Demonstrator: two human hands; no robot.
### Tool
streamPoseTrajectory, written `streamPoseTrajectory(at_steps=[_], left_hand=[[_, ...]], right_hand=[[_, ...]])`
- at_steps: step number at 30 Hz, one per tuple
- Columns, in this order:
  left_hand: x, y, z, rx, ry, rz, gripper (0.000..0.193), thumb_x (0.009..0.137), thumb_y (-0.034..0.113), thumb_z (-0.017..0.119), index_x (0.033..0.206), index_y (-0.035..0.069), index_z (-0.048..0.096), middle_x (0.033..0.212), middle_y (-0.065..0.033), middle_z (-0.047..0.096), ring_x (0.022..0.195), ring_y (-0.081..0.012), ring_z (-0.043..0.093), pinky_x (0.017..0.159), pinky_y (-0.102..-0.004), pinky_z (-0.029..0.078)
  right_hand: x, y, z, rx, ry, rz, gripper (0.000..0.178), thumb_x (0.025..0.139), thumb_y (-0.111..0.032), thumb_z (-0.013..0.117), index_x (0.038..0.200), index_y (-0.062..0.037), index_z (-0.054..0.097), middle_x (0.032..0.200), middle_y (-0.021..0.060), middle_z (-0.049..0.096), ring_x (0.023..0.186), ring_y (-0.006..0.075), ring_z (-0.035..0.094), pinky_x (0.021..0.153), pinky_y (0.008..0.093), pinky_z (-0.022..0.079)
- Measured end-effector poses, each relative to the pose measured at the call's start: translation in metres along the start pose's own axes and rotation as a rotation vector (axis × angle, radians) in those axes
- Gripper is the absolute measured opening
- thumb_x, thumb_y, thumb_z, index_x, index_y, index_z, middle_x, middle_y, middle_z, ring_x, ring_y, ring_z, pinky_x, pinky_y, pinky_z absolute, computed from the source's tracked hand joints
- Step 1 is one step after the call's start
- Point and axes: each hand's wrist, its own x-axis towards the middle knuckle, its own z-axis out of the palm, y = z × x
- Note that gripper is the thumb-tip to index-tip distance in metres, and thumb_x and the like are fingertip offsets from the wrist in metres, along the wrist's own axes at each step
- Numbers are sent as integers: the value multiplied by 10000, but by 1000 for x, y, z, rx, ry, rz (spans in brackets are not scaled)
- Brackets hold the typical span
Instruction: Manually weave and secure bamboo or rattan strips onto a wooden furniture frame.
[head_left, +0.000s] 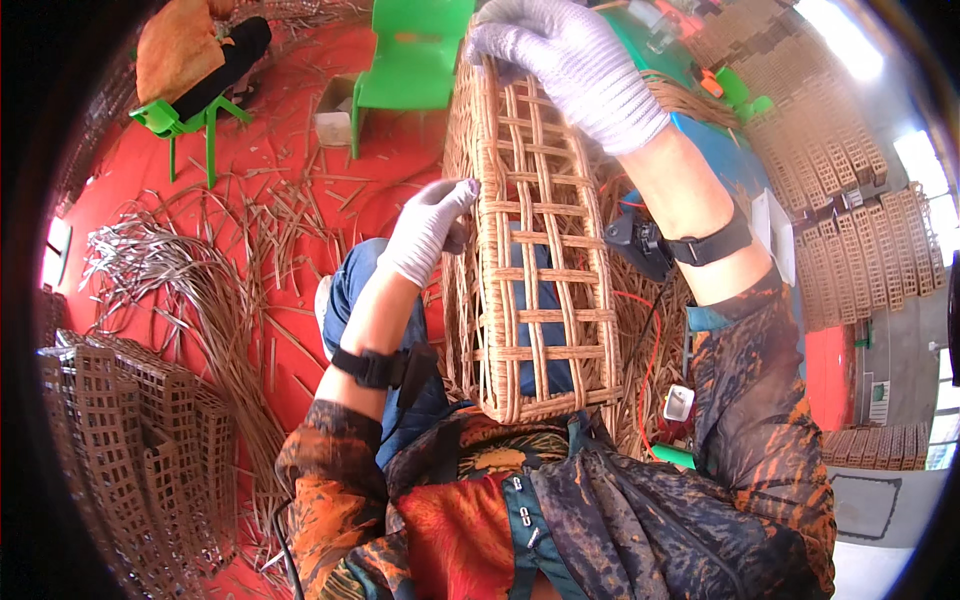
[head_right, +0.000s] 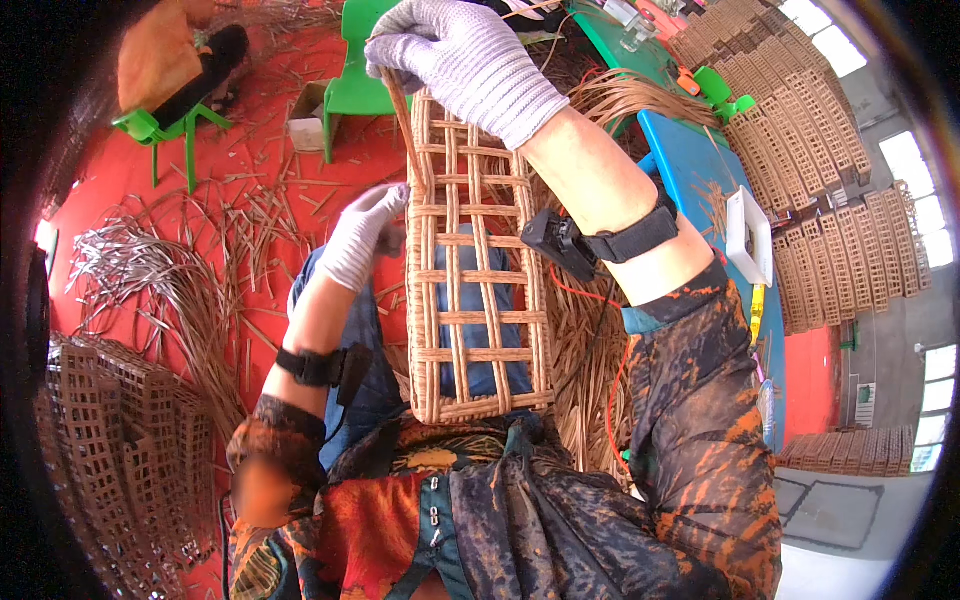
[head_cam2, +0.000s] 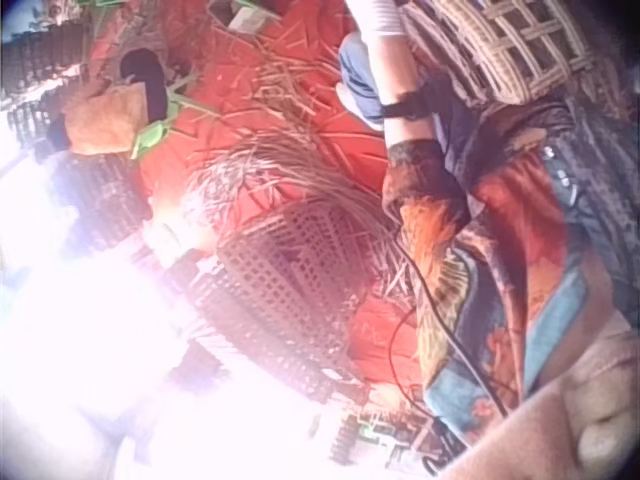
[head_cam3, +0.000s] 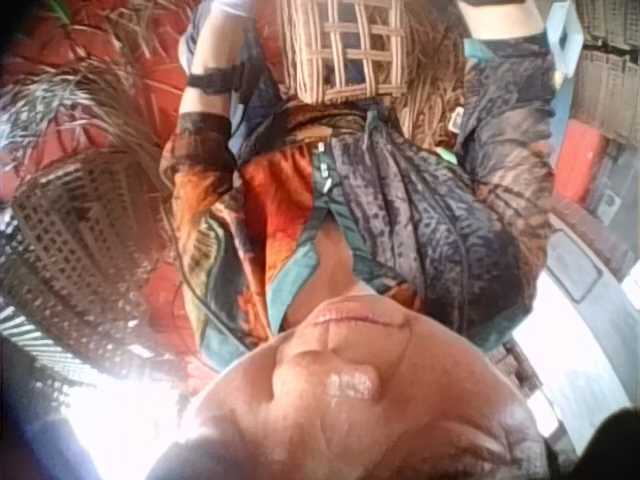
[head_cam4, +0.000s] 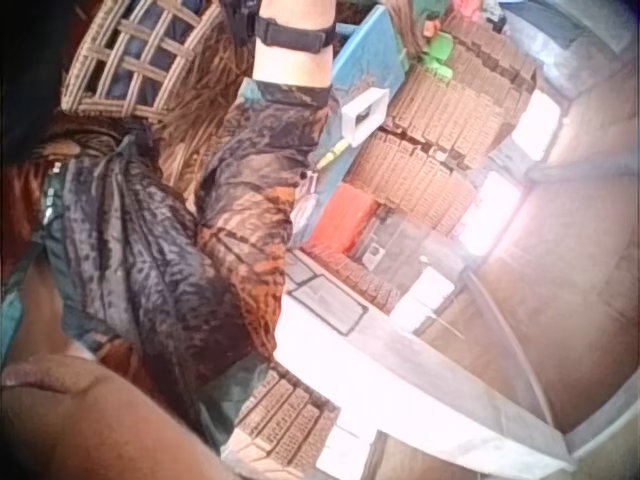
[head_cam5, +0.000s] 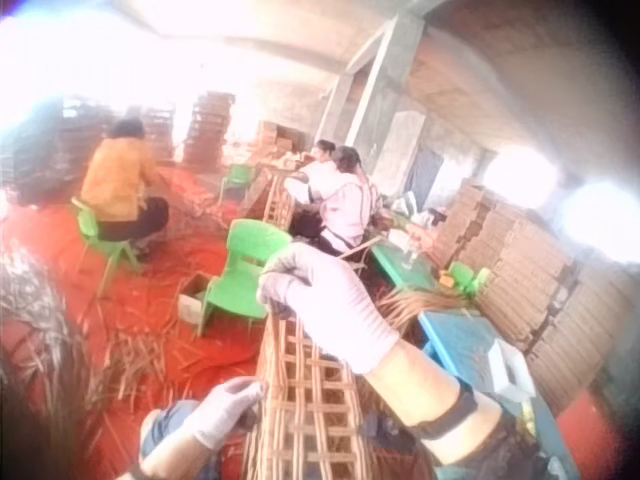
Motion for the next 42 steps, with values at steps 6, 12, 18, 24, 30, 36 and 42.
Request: streamPoseTrajectory(at_steps=[6, 12, 18, 24, 30, 36, 42], left_hand=[[-28, 48, 37, 624, 240, 760, 383, 826, 136, 672, 1184, 33, 583, 1034, -88, 621, 640, -98, 524, 680, -244, 473], [-2, 36, 33, -194, 167, 580, 206, 945, 186, 538, 964, 10, 644, 856, -26, 635, 790, -98, 560, 760, -251, 447], [5, 46, 34, -736, -22, 523, 188, 987, 228, 450, 918, 65, 514, 632, 2, 430, 643, -152, 474, 732, -313, 414], [8, 55, 22, -880, -256, 260, 189, 982, 234, 450, 892, 80, 511, 521, 81, 269, 440, -75, 237, 501, -244, 261], [16, 82, 9, -715, -135, 117, 189, 977, 190, 405, 861, 75, 500, 493, 80, 229, 400, -76, 184, 425, -253, 200], [18, 41, -6, -859, -223, 257, 233, 1002, 254, 391, 855, 102, 490, 508, 82, 208, 411, -67, 184, 446, -242, 219], [13, 16, 15, -1038, -130, 269, 186, 995, 190, 397, 888, 75, 496, 539, 70, 243, 439, -65, 214, 467, -235, 248]], right_hand=[[-14, -11, -3, -188, 44, -83, 92, 875, -91, 582, 921, -15, 610, 827, 58, 618, 748, 121, 576, 703, 259, 485], [-76, 15, 8, -514, 201, -422, 152, 844, -195, 639, 914, -62, 616, 829, 135, 625, 741, 318, 628, 668, 363, 518], [-155, 58, 30, -613, -117, -425, 339, 769, -343, 679, 989, -93, 614, 1068, 76, 592, 1074, 279, 532, 922, 438, 414], [-161, 63, 20, -606, -142, -344, 358, 763, -346, 682, 1019, -105, 617, 1119, 66, 587, 1097, 287, 525, 927, 429, 412], [-167, 62, 18, -553, -153, -276, 353, 767, -346, 684, 1025, -113, 623, 1133, 60, 603, 1115, 280, 522, 929, 435, 417], [-165, 57, 16, -516, -184, -222, 328, 787, -312, 685, 1036, -105, 630, 1150, 49, 610, 1141, 264, 514, 964, 404, 407], [-157, 57, -6, -491, -175, -289, 226, 753, -226, 726, 937, -112, 661, 1026, 24, 651, 1029, 248, 574, 922, 382, 420]])
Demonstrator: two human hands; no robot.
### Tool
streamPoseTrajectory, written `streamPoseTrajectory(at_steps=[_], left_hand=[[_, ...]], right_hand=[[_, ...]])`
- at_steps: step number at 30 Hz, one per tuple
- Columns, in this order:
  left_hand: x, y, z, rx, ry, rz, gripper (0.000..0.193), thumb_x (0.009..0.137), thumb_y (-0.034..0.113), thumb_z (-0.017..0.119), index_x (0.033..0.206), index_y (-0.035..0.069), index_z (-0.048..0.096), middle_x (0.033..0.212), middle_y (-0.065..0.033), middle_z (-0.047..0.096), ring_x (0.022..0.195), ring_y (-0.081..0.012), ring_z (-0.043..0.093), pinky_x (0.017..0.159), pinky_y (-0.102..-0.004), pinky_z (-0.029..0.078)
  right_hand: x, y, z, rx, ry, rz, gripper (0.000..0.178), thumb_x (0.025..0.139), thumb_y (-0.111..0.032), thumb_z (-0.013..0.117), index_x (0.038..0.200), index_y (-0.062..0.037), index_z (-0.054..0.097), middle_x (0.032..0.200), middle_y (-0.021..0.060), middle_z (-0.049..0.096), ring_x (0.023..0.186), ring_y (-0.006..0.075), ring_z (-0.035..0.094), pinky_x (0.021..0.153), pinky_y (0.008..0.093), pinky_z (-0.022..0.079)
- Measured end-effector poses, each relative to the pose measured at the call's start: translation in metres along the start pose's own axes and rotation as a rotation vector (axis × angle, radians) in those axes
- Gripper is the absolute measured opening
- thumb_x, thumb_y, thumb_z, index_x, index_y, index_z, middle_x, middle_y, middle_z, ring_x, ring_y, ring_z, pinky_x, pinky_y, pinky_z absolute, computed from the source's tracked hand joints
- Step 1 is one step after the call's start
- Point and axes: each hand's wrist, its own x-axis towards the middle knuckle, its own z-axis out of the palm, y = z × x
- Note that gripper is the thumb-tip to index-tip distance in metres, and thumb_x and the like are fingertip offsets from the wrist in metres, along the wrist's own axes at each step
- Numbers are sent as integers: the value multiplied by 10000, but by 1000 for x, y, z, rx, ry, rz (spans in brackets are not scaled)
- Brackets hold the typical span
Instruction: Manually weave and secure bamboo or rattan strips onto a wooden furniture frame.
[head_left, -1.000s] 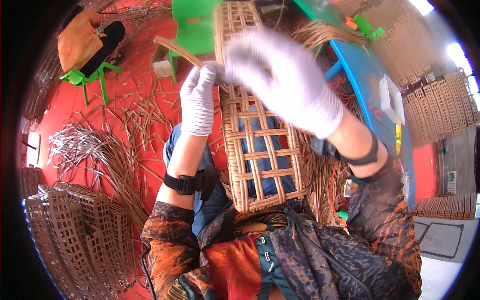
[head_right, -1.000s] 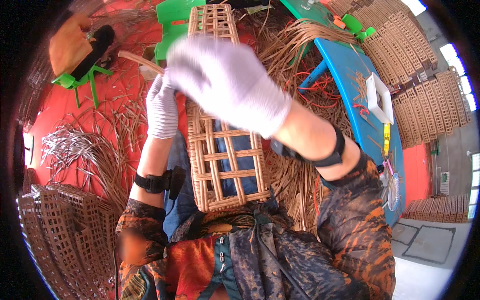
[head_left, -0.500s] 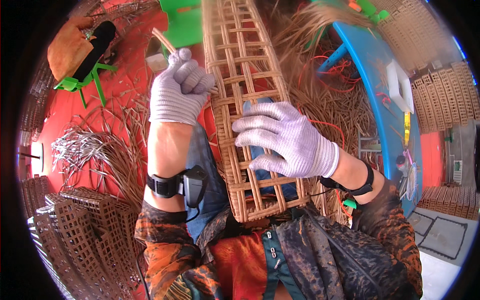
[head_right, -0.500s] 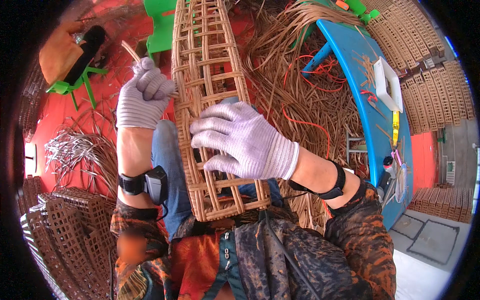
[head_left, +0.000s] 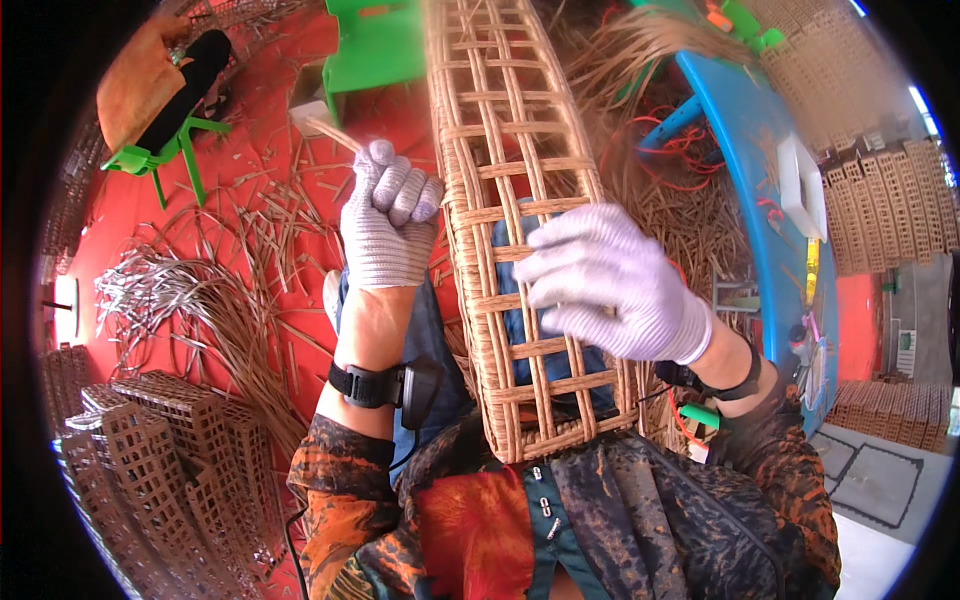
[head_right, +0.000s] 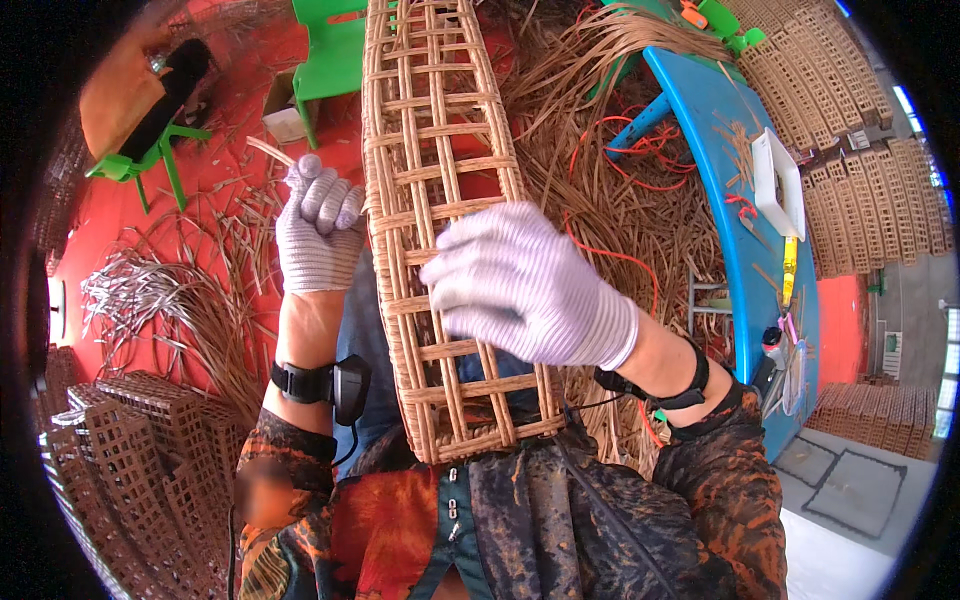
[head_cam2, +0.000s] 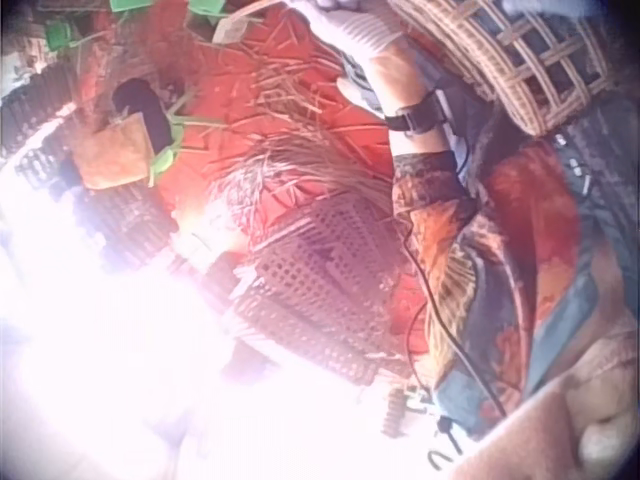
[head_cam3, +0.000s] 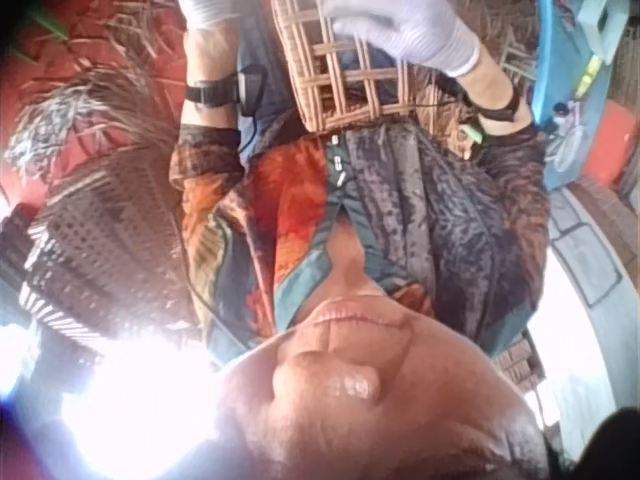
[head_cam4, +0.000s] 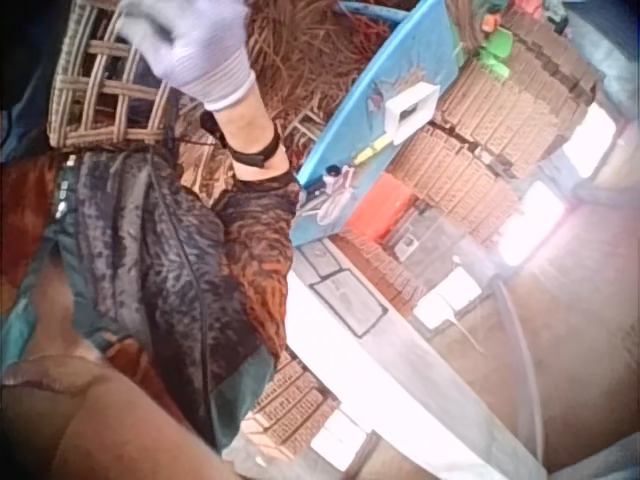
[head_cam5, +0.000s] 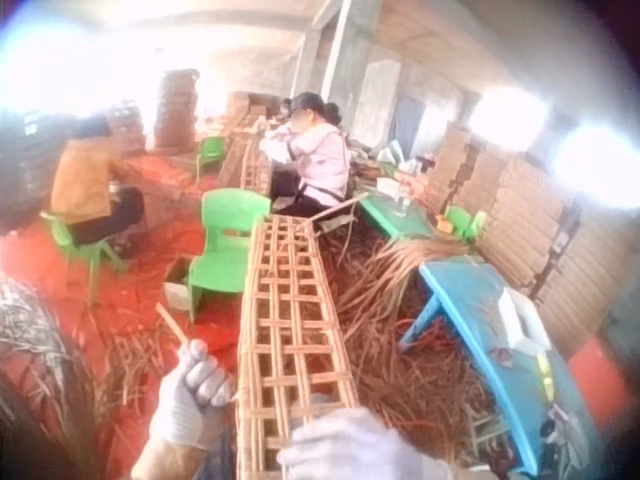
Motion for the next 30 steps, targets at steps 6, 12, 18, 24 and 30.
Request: streamPoseTrajectory(at_steps=[6, 12, 18, 24, 30], left_hand=[[7, 4, 3, 68, -145, -102, 235, 1014, 262, 373, 921, 81, 490, 552, 77, 233, 453, -54, 214, 466, -227, 245], [7, 15, 15, 123, -58, -117, 212, 982, 287, 459, 904, 95, 505, 557, 90, 236, 453, -54, 231, 496, -235, 281], [3, 26, 17, 211, -170, -113, 216, 1008, 256, 379, 935, 84, 488, 560, 86, 250, 444, -52, 231, 500, -224, 278], [-1, 30, 7, 152, -57, -101, 220, 1002, 231, 389, 947, 49, 499, 574, 81, 288, 448, -50, 243, 491, -222, 281], [-22, 15, 34, 1357, -76, 268, 173, 971, 125, 450, 995, 45, 602, 803, -6, 582, 668, -95, 540, 610, -204, 435]], right_hand=[[54, 26, -5, -337, 114, -98, 236, 756, -143, 670, 991, -162, 662, 957, 30, 607, 922, 236, 563, 843, 381, 447], [62, 60, 19, -484, 28, -210, 280, 743, -176, 611, 1021, -179, 651, 1060, 38, 563, 985, 245, 544, 868, 401, 442], [54, 64, 18, -478, 70, -176, 265, 712, -134, 617, 974, -160, 645, 1003, 44, 568, 958, 253, 554, 831, 409, 446], [53, 63, 15, -431, 71, -155, 279, 705, -105, 613, 980, -142, 641, 1005, 49, 570, 968, 257, 550, 843, 399, 441], [48, 71, 15, -424, 162, -125, 329, 733, -120, 604, 1062, -113, 602, 1063, 62, 572, 1008, 263, 544, 879, 413, 433]])
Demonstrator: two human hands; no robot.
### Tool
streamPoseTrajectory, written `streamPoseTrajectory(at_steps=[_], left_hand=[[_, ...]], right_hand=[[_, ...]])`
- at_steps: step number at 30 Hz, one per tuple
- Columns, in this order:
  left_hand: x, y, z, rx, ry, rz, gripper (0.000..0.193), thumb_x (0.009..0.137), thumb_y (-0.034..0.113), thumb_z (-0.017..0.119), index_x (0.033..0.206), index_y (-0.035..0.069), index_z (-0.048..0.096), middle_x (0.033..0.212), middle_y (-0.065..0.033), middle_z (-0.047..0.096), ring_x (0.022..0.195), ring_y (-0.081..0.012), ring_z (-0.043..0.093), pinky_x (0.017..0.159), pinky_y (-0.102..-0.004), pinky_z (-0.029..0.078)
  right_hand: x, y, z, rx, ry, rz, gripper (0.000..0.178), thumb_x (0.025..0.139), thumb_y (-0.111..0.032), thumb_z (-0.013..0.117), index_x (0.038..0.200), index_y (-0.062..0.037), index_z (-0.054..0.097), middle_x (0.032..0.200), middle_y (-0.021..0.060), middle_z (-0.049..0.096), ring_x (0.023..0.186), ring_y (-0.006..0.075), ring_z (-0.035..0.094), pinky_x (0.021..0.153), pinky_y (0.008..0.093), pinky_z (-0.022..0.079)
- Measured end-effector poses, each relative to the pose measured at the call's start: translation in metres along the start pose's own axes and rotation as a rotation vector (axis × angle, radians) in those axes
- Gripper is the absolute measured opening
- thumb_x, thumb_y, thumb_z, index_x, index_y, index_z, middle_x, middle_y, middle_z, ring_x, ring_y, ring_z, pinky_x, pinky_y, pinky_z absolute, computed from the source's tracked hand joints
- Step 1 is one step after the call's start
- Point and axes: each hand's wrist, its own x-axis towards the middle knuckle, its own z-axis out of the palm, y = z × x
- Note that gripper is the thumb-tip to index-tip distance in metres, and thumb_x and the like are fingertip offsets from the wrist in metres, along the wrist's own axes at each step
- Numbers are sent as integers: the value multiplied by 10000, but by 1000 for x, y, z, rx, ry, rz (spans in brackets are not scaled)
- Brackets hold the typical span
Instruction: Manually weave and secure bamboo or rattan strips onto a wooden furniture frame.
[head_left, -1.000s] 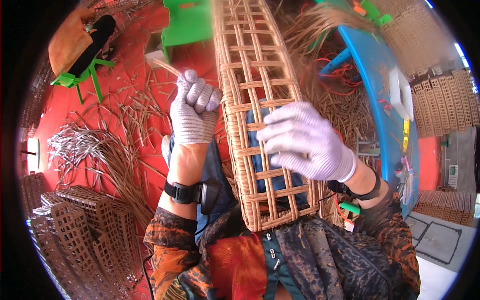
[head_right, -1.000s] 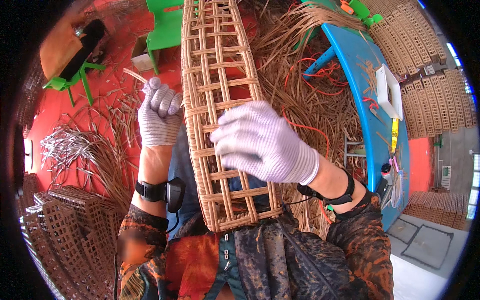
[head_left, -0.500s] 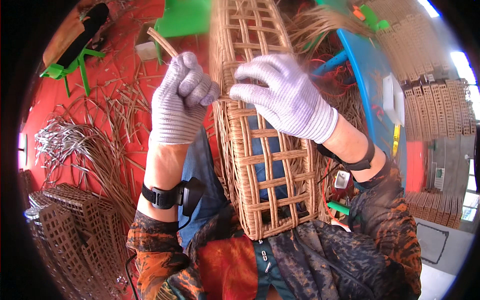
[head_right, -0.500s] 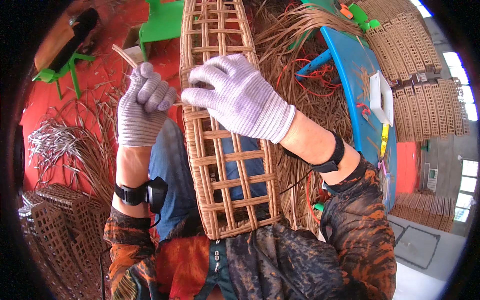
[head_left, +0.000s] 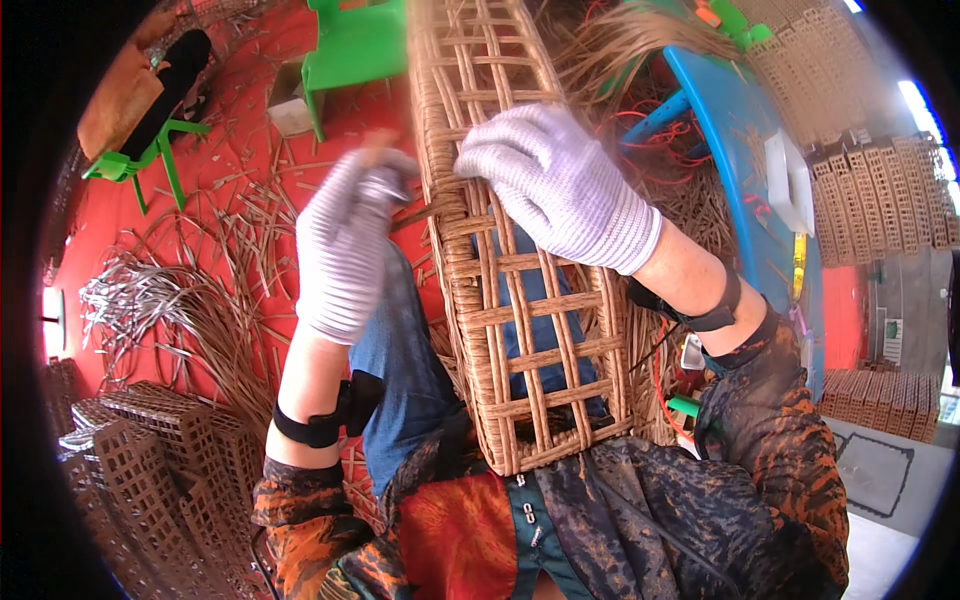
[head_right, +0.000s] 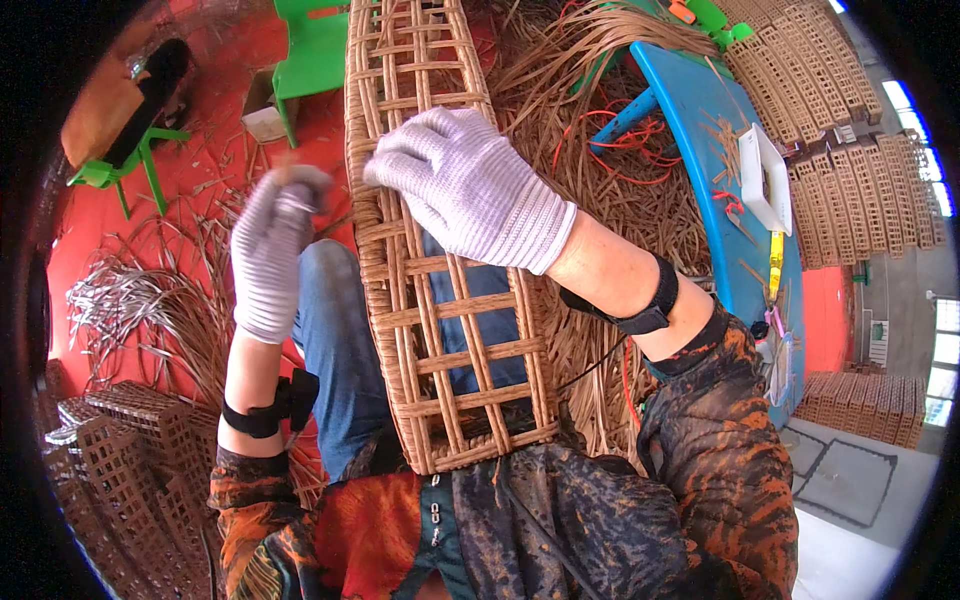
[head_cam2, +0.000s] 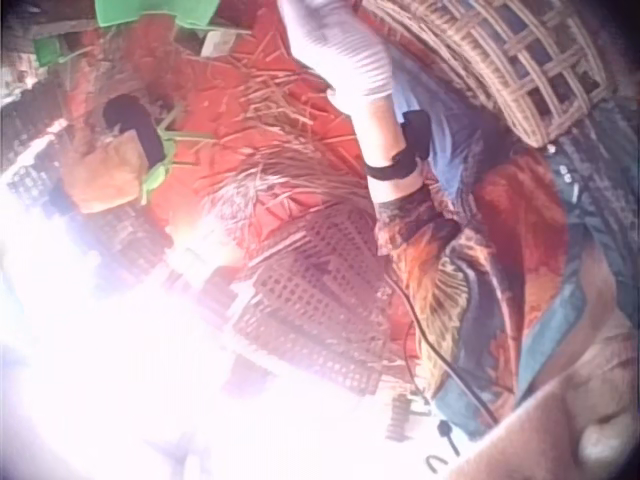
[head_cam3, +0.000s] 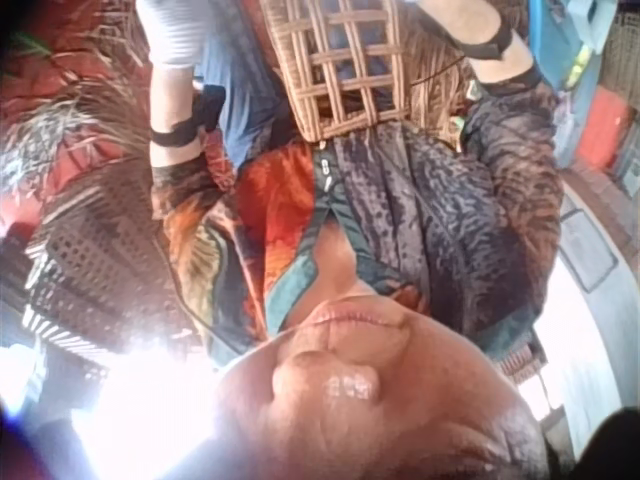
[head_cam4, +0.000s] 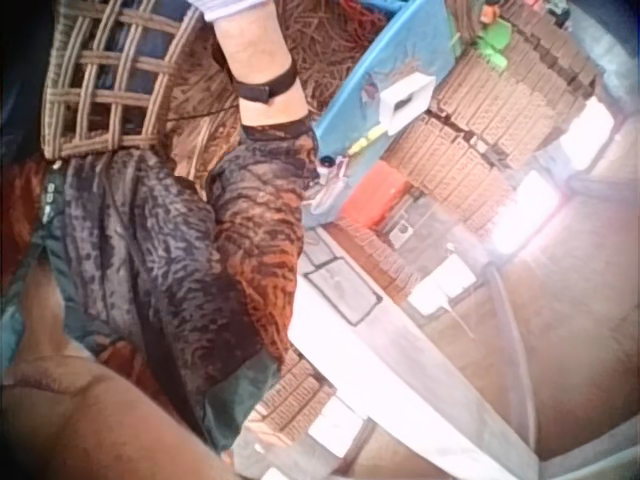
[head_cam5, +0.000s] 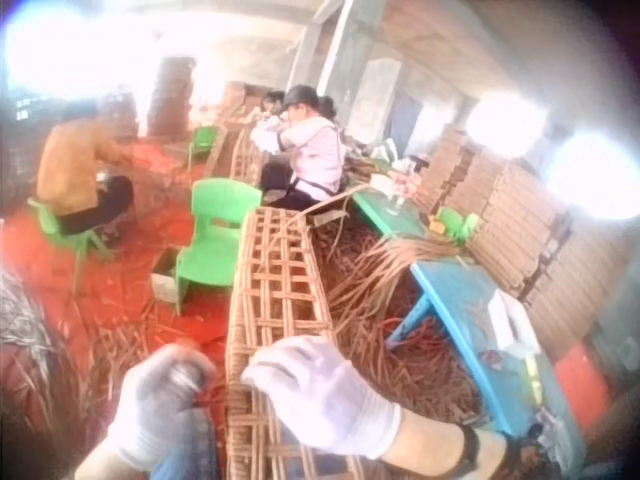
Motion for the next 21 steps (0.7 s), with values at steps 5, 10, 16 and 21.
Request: streamPoseTrajectory(at_steps=[5, 10, 16, 21], left_hand=[[11, 33, -7, 916, -334, 365, 201, 717, 76, 672, 912, 35, 650, 812, -156, 620, 740, -303, 624, 675, -345, 506], [35, 31, -17, 496, -460, -219, 155, 814, 153, 677, 781, 6, 644, 666, -6, 575, 620, -126, 557, 597, -284, 465], [40, 47, -1, 244, -520, -319, 325, 871, 345, 578, 675, 85, 573, 616, 52, 480, 513, -28, 356, 472, -209, 264], [29, 48, 9, 184, -475, -310, 289, 847, 316, 590, 679, 81, 574, 587, 63, 434, 502, -28, 339, 469, -212, 258]], right_hand=[[-3, 0, -2, -18, -13, -6, 254, 780, -129, 593, 1033, -104, 604, 1033, 69, 589, 998, 273, 554, 894, 405, 433], [-6, 3, -3, 26, 39, 9, 203, 791, -137, 587, 988, -94, 610, 998, 79, 602, 953, 278, 563, 839, 406, 451], [-7, 4, 2, 16, 72, 17, 188, 798, -149, 584, 976, -92, 609, 964, 84, 603, 922, 283, 569, 817, 404, 453], [-7, 7, 1, 64, 47, 57, 181, 818, -159, 572, 983, -96, 608, 974, 84, 603, 931, 282, 568, 842, 411, 447]])
